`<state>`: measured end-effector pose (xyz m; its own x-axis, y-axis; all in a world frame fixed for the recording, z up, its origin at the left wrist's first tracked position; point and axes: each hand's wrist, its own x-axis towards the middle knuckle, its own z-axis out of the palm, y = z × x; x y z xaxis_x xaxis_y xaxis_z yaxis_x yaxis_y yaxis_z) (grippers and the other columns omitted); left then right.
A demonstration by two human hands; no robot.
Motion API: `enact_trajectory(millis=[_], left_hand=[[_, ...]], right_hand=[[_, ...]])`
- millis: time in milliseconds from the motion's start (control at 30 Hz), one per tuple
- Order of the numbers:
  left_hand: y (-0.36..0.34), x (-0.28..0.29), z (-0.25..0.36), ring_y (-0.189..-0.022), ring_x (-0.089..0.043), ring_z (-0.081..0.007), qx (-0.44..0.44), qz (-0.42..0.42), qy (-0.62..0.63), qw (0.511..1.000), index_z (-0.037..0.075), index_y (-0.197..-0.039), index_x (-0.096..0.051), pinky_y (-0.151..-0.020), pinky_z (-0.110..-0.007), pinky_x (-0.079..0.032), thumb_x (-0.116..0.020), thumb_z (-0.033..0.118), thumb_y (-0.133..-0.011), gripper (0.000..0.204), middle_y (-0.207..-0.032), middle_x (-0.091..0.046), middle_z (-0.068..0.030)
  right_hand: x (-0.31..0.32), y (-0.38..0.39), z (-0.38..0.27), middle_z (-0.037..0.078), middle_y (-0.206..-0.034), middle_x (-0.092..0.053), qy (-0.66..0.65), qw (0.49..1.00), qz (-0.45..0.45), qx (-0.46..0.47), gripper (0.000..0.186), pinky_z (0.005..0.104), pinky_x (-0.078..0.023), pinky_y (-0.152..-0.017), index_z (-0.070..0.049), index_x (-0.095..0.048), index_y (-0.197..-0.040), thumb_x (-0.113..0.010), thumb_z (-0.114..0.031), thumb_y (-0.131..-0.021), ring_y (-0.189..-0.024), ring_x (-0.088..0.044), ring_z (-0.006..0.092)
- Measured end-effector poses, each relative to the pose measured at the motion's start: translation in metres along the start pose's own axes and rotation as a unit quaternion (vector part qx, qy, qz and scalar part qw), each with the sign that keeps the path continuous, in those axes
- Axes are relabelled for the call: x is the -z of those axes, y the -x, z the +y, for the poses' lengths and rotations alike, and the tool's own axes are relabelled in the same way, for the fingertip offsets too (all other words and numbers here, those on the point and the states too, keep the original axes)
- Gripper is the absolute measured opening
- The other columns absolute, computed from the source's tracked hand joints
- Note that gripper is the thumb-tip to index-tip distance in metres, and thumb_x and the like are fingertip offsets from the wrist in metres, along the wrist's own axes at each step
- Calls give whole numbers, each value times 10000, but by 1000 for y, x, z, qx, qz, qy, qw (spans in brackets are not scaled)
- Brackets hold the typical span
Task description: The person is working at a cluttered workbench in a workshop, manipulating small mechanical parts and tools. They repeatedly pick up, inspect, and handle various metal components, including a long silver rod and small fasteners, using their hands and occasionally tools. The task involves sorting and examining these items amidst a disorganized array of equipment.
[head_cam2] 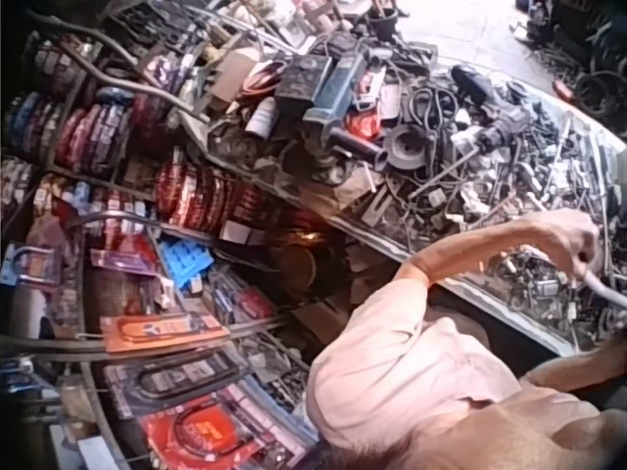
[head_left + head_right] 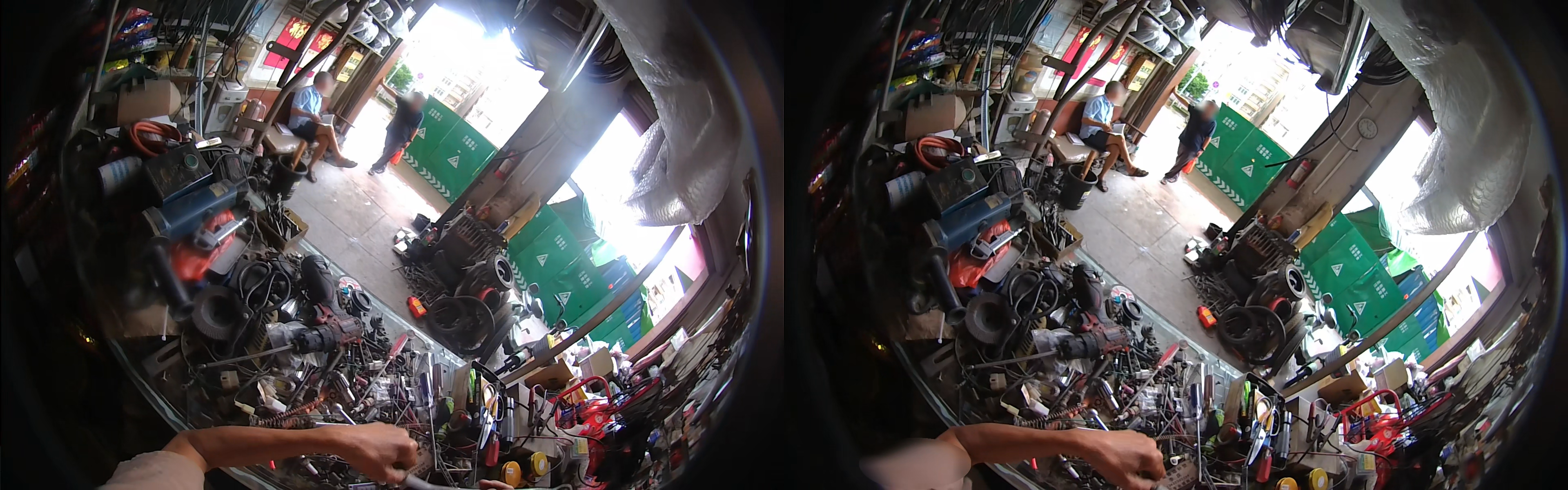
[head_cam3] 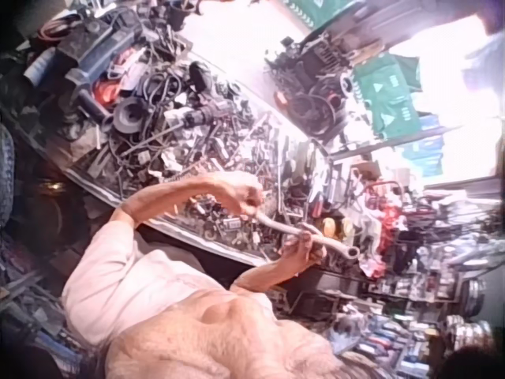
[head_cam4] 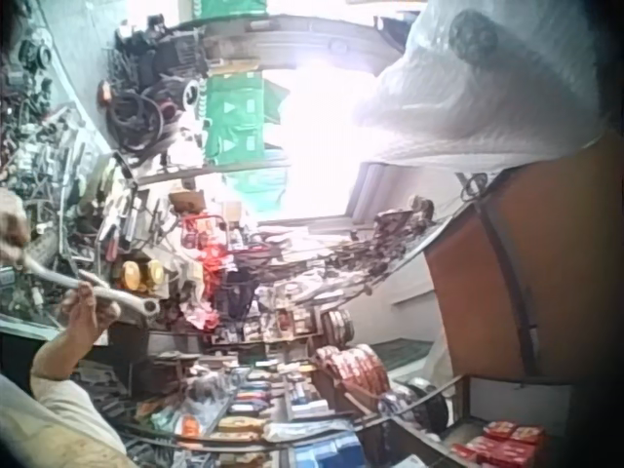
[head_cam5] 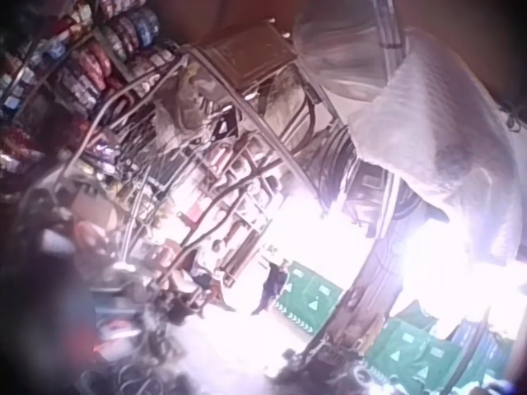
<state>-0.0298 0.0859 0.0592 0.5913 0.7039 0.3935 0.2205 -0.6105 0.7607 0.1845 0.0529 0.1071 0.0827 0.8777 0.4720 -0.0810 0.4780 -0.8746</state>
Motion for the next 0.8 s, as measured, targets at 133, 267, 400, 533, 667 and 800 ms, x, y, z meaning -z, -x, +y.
enact_trajectory(millis=[133, 267, 400, 533, 667, 800], left_hand=[[-5, 17, 28, -541, -491, -109, -81, -130, 191, 970, 0, -806, -647, -480, -284, -378, -578, 230, -835, 242, -599, -557, -25], [-1, 24, 41, -559, -495, -58, -10, -104, 406, 908, 18, -850, -673, -480, -219, -376, -622, 276, -842, 263, -654, -595, 21], [1, 23, 43, -450, -383, -21, 53, 40, 542, 838, -6, -817, -654, -407, -182, -281, -652, 195, -810, 201, -557, -510, 36], [0, 19, 46, -421, -291, -52, 54, 142, 649, 745, 55, -708, -540, -403, -222, -227, -581, 151, -853, 178, -493, -332, 55], [-6, 20, 49, -429, -273, -56, 84, 171, 703, 686, 99, -665, -473, -407, -229, -214, -569, 141, -859, 220, -500, -329, 57], [-9, 19, 41, -430, -347, -98, 89, 182, 706, 679, 84, -703, -548, -407, -265, -275, -554, 177, -849, 173, -488, -395, 6]], right_hand=[[19, -8, 23, 79, -608, -565, 211, 960, 41, 181, 202, 219, -352, -359, 13, -584, -950, -538, -170, -877, -394, -442, 114], [18, -7, 26, 35, -553, -480, -302, 946, 49, -106, 322, 229, -309, -358, 17, -520, -1116, -474, -217, -901, -385, -352, 113], [-4, -5, 21, 90, -775, -585, -549, 810, -133, -160, 389, 253, -349, -418, 39, -465, -1194, -449, -217, -902, -461, -390, 121], [-3, 11, 30, 131, -963, -607, -463, 875, 19, -137, 388, 286, -404, -478, 33, -458, -1209, -474, -186, -889, -626, -508, 160], [2, 16, 43, 167, -1017, -595, -496, 864, -15, -82, 344, 296, -455, -513, 45, -480, -1159, -494, -163, -885, -746, -568, 214], [7, 14, 54, 244, -946, -584, -392, 914, -89, 47, 246, 293, -544, -577, 102, -539, -982, -489, -118, -884, -728, -620, 285]])
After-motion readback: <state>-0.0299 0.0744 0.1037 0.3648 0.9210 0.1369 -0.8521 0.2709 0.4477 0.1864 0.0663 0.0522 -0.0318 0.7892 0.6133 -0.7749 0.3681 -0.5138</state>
